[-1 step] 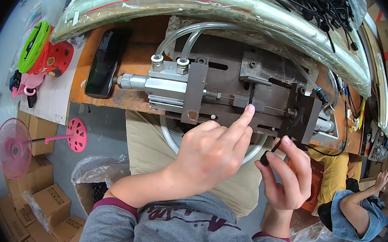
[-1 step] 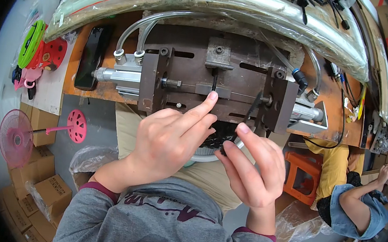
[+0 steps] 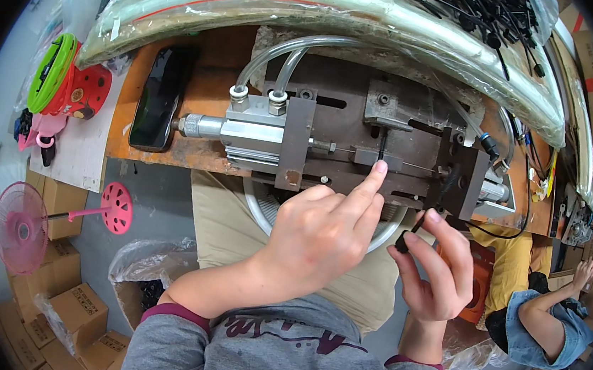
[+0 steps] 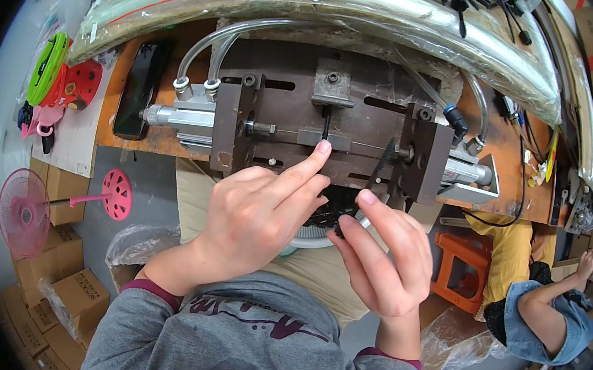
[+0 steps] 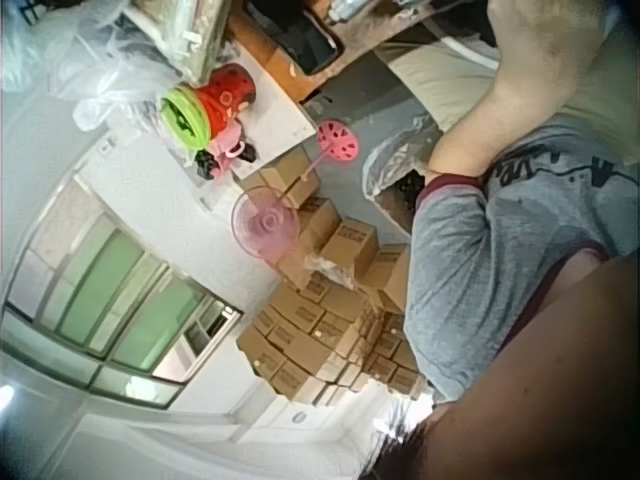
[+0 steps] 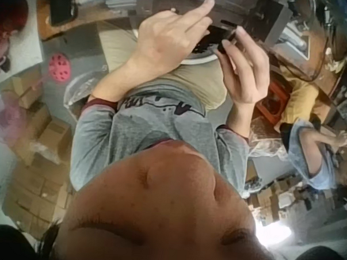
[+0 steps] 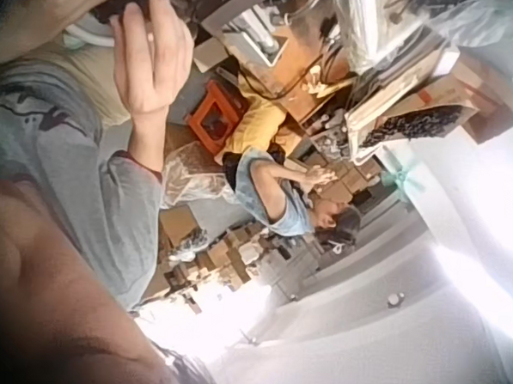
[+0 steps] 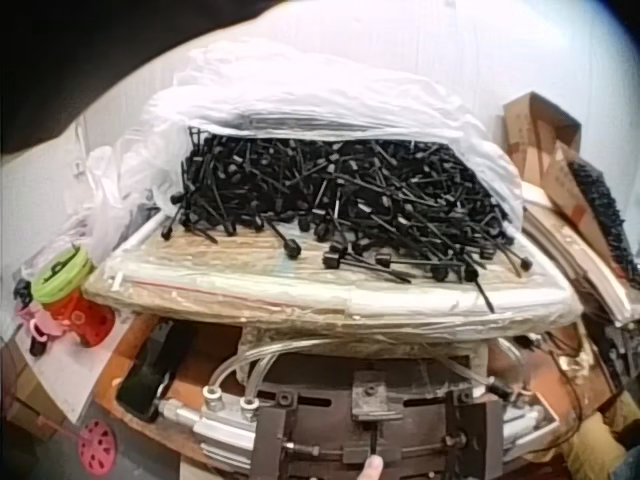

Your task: Assembling small black plastic cable connectors using a manual or pneumatic press machine at a workbench.

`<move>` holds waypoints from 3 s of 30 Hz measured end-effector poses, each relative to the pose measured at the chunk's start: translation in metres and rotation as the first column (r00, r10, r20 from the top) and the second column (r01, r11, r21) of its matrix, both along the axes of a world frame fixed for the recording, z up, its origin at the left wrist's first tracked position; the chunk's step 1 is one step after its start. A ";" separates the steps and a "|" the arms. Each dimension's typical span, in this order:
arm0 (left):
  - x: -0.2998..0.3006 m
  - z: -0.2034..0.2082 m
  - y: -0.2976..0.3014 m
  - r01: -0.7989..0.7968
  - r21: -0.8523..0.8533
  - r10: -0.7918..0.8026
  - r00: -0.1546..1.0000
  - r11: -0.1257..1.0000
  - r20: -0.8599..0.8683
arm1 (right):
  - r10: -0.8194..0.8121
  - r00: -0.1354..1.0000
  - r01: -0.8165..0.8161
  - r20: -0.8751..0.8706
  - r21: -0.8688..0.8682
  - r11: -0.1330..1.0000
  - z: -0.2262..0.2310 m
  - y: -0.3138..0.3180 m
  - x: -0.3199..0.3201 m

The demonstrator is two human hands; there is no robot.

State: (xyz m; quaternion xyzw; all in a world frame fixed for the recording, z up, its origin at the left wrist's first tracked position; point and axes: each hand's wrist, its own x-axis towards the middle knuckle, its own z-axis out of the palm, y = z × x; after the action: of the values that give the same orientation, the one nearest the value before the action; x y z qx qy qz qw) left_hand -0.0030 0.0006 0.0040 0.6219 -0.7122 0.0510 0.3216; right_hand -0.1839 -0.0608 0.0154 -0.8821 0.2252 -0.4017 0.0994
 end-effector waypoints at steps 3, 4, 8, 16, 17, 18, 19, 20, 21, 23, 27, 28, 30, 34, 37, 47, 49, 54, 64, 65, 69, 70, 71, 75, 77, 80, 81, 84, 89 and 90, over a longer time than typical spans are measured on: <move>0.001 -0.001 -0.001 0.010 -0.001 -0.010 1.000 1.000 -0.022 | 0.037 0.999 -0.037 -0.011 0.036 0.999 -0.001 0.000 0.003; 0.001 -0.002 -0.001 0.021 -0.005 -0.021 0.999 1.000 -0.039 | 0.041 0.999 -0.041 -0.012 0.043 0.998 -0.002 0.000 0.004; 0.006 -0.004 0.005 0.094 -0.058 -0.105 0.969 0.994 -0.225 | 0.021 1.000 -0.019 -0.016 0.118 0.993 -0.006 -0.002 0.010; 0.022 0.005 0.035 0.193 -0.099 -0.209 0.712 0.976 -0.670 | 0.043 0.950 -0.044 -0.308 0.004 0.999 -0.004 -0.007 0.031; 0.027 0.008 0.037 0.209 -0.080 -0.211 0.740 0.975 -0.639 | 0.029 0.942 -0.036 -0.333 -0.016 0.999 -0.004 -0.007 0.033; 0.028 0.007 0.039 0.217 -0.057 -0.192 0.677 0.974 -0.711 | 0.030 0.940 -0.038 -0.341 -0.015 0.999 -0.003 -0.008 0.035; 0.027 0.004 0.042 0.229 -0.035 -0.170 0.608 0.973 -0.776 | 0.031 0.937 -0.039 -0.348 -0.014 0.999 -0.002 -0.009 0.036; 0.027 0.003 0.045 0.241 -0.015 -0.145 0.533 0.970 -0.834 | 0.033 0.934 -0.041 -0.357 -0.015 0.999 -0.001 -0.009 0.037; 0.026 0.004 0.046 0.238 -0.008 -0.115 0.437 0.971 -0.892 | 0.031 0.927 -0.037 -0.373 -0.010 0.999 0.001 -0.009 0.037; 0.025 0.007 0.046 0.235 0.006 -0.049 0.230 0.972 -0.972 | 0.029 0.914 -0.031 -0.404 0.000 1.000 0.004 -0.007 0.037; 0.026 0.004 0.047 0.295 -0.039 -0.073 0.106 0.955 -0.992 | 0.004 0.904 -0.011 -0.428 -0.014 1.000 0.007 -0.006 0.037; 0.027 0.004 0.049 0.310 -0.031 -0.068 0.110 0.950 -0.992 | -0.001 0.903 -0.003 -0.429 -0.008 1.000 0.010 -0.006 0.038; 0.028 0.004 0.052 0.330 -0.030 -0.068 0.105 0.944 -0.992 | 0.036 0.940 0.000 -0.339 0.108 0.994 0.012 -0.005 0.038; 0.030 0.009 0.057 0.332 -0.050 -0.087 0.097 0.942 -0.991 | 0.099 0.995 -0.097 0.028 0.580 0.809 0.025 0.001 0.041; 0.030 0.013 0.062 0.347 -0.037 -0.092 0.144 0.937 -0.985 | 0.069 0.965 -0.241 0.253 0.753 0.613 0.033 0.004 0.042; 0.033 0.021 0.071 0.299 -0.010 -0.163 0.490 0.954 -0.856 | 0.088 0.850 -0.526 0.519 0.836 0.157 0.026 0.017 0.051; 0.034 0.022 0.074 0.250 -0.029 -0.160 0.524 0.968 -0.836 | 0.092 0.857 -0.515 0.507 0.839 0.175 0.026 0.020 0.052; 0.077 0.043 0.063 -0.026 -0.261 -0.120 0.840 0.965 -0.528 | -0.001 0.904 -0.397 0.428 0.841 0.368 0.023 0.024 0.048; 0.254 0.170 -0.036 -0.268 -0.815 0.558 0.826 0.513 0.080 | -0.119 0.924 -0.289 0.363 0.869 0.401 -0.002 0.031 0.024; 0.312 0.170 -0.050 -0.344 -0.803 0.675 0.731 0.487 0.096 | -0.099 0.925 -0.304 0.367 0.870 0.388 -0.002 0.035 0.028; 0.370 0.203 -0.080 -0.559 -0.543 0.345 0.824 0.626 -0.450 | -0.065 0.931 -0.299 0.359 0.853 0.428 -0.004 0.039 0.024; 0.377 0.210 -0.081 -0.501 -0.423 0.123 0.742 0.755 -0.659 | -0.061 0.934 -0.288 0.351 0.845 0.451 -0.003 0.040 0.022; 0.356 0.231 -0.043 -0.517 -0.426 0.159 0.753 0.742 -0.638 | -0.019 0.923 -0.343 0.385 0.843 0.414 -0.004 0.040 0.025; 0.317 0.204 -0.033 -0.450 -0.490 0.190 0.850 0.746 -0.490 | -0.115 0.928 -0.261 0.354 0.839 0.477 0.001 0.029 0.009; 0.215 0.188 -0.025 -0.199 -0.439 0.003 0.913 0.876 -0.407 | -0.120 0.943 -0.201 0.312 0.816 0.542 0.015 0.014 0.009; 0.161 0.150 -0.003 0.033 -0.402 -0.029 0.999 0.915 0.017 | -0.061 0.938 -0.176 0.341 0.622 0.763 0.038 -0.013 0.022; 0.144 0.137 0.007 0.056 -0.313 -0.058 0.998 0.948 0.002 | -0.032 0.956 -0.115 0.292 0.472 0.874 0.042 -0.030 0.026; 0.108 0.113 0.021 0.225 -0.285 -0.199 0.973 0.932 0.115 | -0.096 0.960 0.043 0.263 0.201 0.979 0.074 -0.072 0.042; 0.087 0.077 0.042 0.240 -0.177 -0.254 0.965 0.954 -0.060 | -0.203 0.979 0.204 0.019 -0.051 0.978 0.113 -0.144 0.058; 0.084 0.069 0.042 0.245 -0.177 -0.263 0.961 0.953 -0.087 | -0.214 0.975 0.212 -0.056 -0.039 0.976 0.119 -0.153 0.058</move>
State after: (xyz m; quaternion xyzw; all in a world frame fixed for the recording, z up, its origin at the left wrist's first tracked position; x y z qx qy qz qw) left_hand 0.0812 0.0428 0.0733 0.4980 -0.7610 0.0336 0.4145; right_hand -0.1264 -0.2140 0.1347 -0.8659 0.3148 -0.3871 0.0345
